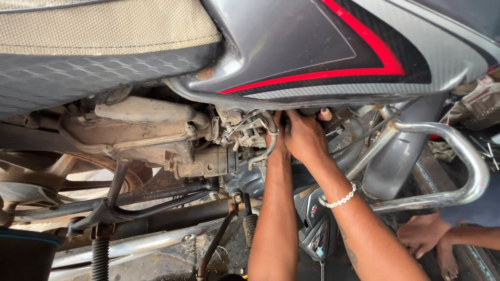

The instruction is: The person works on the carburetor and engine area of a scooter, using a screwdriver to loosen components and pliers and a wrench to adjust and tighten parts. They manipulate cables and fittings by hand while reaching into the engine bay.

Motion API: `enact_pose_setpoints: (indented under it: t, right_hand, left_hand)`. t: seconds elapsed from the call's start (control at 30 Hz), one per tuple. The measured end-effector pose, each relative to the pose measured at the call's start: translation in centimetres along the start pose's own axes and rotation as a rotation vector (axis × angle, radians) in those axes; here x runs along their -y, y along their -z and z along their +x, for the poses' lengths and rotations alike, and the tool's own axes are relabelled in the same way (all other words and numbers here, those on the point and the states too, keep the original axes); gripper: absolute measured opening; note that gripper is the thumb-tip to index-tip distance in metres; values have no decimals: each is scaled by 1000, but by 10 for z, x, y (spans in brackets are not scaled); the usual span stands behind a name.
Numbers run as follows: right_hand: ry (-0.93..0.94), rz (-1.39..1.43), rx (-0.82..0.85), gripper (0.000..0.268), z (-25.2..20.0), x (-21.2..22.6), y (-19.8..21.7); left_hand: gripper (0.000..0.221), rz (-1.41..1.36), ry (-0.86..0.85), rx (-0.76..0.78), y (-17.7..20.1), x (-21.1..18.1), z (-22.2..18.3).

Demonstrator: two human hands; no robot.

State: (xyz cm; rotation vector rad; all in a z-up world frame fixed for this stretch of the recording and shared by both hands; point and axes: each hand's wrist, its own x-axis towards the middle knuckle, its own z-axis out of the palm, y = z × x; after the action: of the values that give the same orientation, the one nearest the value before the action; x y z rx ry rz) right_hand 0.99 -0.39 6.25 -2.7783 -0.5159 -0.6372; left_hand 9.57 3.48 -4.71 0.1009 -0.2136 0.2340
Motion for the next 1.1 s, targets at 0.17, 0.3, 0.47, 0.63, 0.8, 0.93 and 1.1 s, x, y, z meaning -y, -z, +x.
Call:
enact_pose_setpoints:
  t: [0.17, 0.3, 0.47, 0.63, 0.8, 0.93, 1.1]
  right_hand:
    - [9, 24, 8, 46, -7, 7, 4]
    - [-2, -14, 19, 45, -2, 2, 0]
    - [39, -11, 7, 43, -2, -2, -1]
    - [-15, -65, 48, 56, -7, 10, 2]
    - [38, -121, 53, 41, 5, -11, -13]
    - [153, 29, -90, 45, -5, 5, 8]
    - [-29, -42, 35, 34, -7, 15, 7]
  left_hand:
    - [34, 110, -39, -49, -6, -9, -6]
    - [29, 102, -106, 39, -11, -7, -8]
    - [28, 55, -98, 70, -18, -9, -10]
    - [28, 80, -128, 109, -12, -11, -6]
    - [29, 33, -62, 36, -4, 0, -4]
    - [34, -125, -13, 81, -15, -1, -6]
    - [37, -56, -11, 43, -15, -10, -13]
